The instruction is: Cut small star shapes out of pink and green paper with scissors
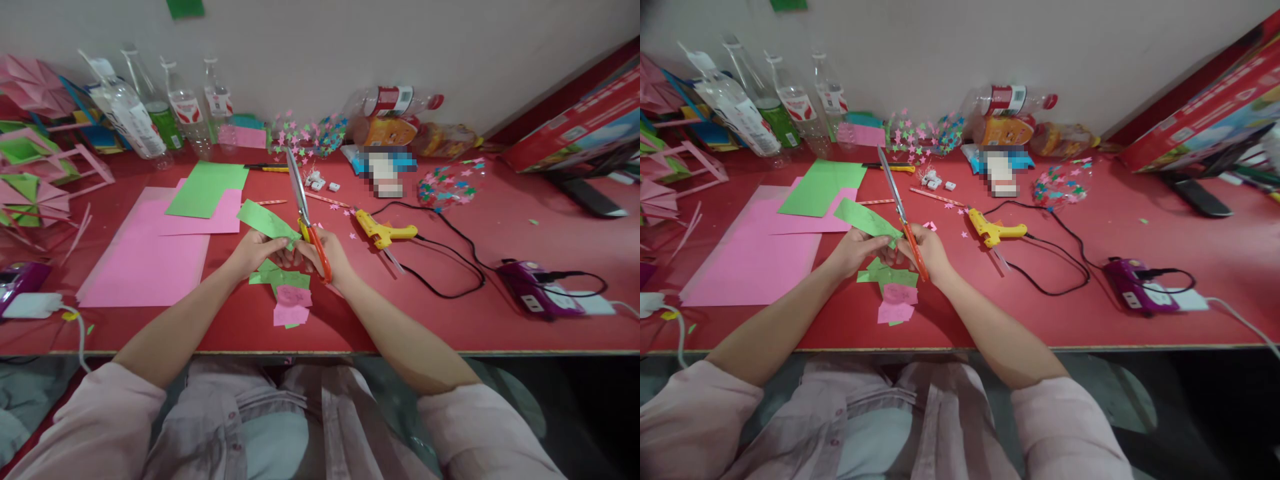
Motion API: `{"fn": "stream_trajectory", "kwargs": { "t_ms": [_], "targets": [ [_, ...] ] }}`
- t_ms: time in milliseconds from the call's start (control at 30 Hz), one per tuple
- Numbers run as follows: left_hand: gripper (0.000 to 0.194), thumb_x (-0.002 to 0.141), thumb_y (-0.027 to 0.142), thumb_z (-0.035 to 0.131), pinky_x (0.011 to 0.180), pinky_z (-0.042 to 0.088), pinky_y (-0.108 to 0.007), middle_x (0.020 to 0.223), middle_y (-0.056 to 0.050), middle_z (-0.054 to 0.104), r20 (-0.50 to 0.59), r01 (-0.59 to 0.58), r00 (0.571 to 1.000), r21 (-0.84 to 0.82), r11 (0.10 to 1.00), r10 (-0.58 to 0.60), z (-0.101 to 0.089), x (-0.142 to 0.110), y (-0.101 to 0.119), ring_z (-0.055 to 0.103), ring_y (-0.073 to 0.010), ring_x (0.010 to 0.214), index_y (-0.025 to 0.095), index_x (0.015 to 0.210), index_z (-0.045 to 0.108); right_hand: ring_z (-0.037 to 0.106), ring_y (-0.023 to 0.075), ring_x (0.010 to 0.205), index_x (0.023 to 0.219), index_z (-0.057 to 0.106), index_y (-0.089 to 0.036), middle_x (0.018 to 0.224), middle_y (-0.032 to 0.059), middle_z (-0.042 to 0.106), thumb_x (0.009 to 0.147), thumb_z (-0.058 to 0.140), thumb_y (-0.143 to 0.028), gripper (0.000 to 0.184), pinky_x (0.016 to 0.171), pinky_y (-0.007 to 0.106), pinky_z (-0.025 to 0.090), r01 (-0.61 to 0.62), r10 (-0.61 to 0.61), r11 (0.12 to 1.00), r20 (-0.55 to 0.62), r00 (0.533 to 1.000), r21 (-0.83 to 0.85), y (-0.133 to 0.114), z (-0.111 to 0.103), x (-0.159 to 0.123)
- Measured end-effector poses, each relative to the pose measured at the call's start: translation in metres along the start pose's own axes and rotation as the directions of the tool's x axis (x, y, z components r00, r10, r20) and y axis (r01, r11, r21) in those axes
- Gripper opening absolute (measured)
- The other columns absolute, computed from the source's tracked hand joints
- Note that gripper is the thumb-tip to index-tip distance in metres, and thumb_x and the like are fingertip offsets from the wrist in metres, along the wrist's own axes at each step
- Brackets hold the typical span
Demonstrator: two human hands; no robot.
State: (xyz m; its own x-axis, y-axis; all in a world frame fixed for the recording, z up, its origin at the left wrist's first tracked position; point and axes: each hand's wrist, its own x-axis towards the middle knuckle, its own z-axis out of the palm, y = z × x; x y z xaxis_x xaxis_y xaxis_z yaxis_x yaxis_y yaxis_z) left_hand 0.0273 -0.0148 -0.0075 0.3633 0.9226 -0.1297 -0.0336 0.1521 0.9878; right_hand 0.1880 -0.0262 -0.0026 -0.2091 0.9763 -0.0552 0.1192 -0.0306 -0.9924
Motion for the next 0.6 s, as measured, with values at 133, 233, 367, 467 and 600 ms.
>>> {"fn": "stream_trajectory", "kwargs": {
  "t_ms": [133,233,367,467,600],
  "targets": [
    [0.033,0.064,0.044,0.075,0.053,0.053,-0.028,0.054,-0.006,0.068,-0.027,-0.023,0.999,-0.031,0.999,0.022,-0.003,0.001,-0.002,0.063,-0.0142,0.047,0.013,0.058,0.065,0.042,0.0067,0.032,0.068,0.049,-0.021,0.049,-0.0052,0.058,0.075,0.068,-0.04,0.028,0.034,0.02,0.032,-0.004,0.004,1.0,-0.003,1.0,-0.02,-0.003,0.0,-0.001],
    [0.029,0.067,0.042,0.073,0.053,0.053,-0.027,0.059,-0.007,0.072,-0.106,-0.08,0.992,-0.068,0.994,0.073,-0.007,0.002,-0.003,0.067,-0.0163,0.052,0.013,0.066,0.067,0.041,0.007,0.032,0.07,0.051,-0.021,0.048,-0.0053,0.057,0.075,0.069,-0.048,0.033,0.035,0.021,0.032,-0.006,0.006,1.0,0.0,1.0,0.008,-0.005,-0.001,-0.002],
    [0.025,0.07,0.037,0.069,0.052,0.052,-0.025,0.065,-0.008,0.074,-0.259,-0.17,0.956,-0.112,0.979,0.137,-0.012,0.003,0.001,0.07,-0.0169,0.055,0.013,0.067,0.066,0.04,0.0078,0.035,0.064,0.043,-0.023,0.042,-0.0075,0.046,0.069,0.072,-0.061,0.048,0.037,0.023,0.031,0.003,-0.003,1.0,-0.001,1.0,-0.001,-0.009,-0.004,-0.003],
    [0.024,0.07,0.034,0.067,0.05,0.05,-0.024,0.061,-0.008,0.072,-0.358,-0.223,0.919,-0.13,0.966,0.164,-0.015,0.004,0.006,0.067,-0.015,0.051,0.012,0.062,0.064,0.04,0.0085,0.04,0.064,0.041,-0.023,0.046,-0.0075,0.043,0.068,0.071,-0.065,0.052,0.042,0.024,0.031,0.004,-0.001,0.994,0.029,1.0,-0.107,-0.011,-0.006,-0.003],
    [0.024,0.071,0.032,0.066,0.049,0.048,-0.022,0.058,-0.007,0.071,-0.444,-0.286,0.874,-0.14,0.948,0.198,-0.017,0.005,0.01,0.065,-0.0121,0.049,0.012,0.058,0.063,0.043,0.011,0.051,0.067,0.046,-0.022,0.055,-0.0051,0.045,0.07,0.068,-0.067,0.051,0.049,0.026,0.032,0.032,-0.017,0.95,0.049,0.999,-0.31,-0.009,-0.009,-0.001]
  ]
}}
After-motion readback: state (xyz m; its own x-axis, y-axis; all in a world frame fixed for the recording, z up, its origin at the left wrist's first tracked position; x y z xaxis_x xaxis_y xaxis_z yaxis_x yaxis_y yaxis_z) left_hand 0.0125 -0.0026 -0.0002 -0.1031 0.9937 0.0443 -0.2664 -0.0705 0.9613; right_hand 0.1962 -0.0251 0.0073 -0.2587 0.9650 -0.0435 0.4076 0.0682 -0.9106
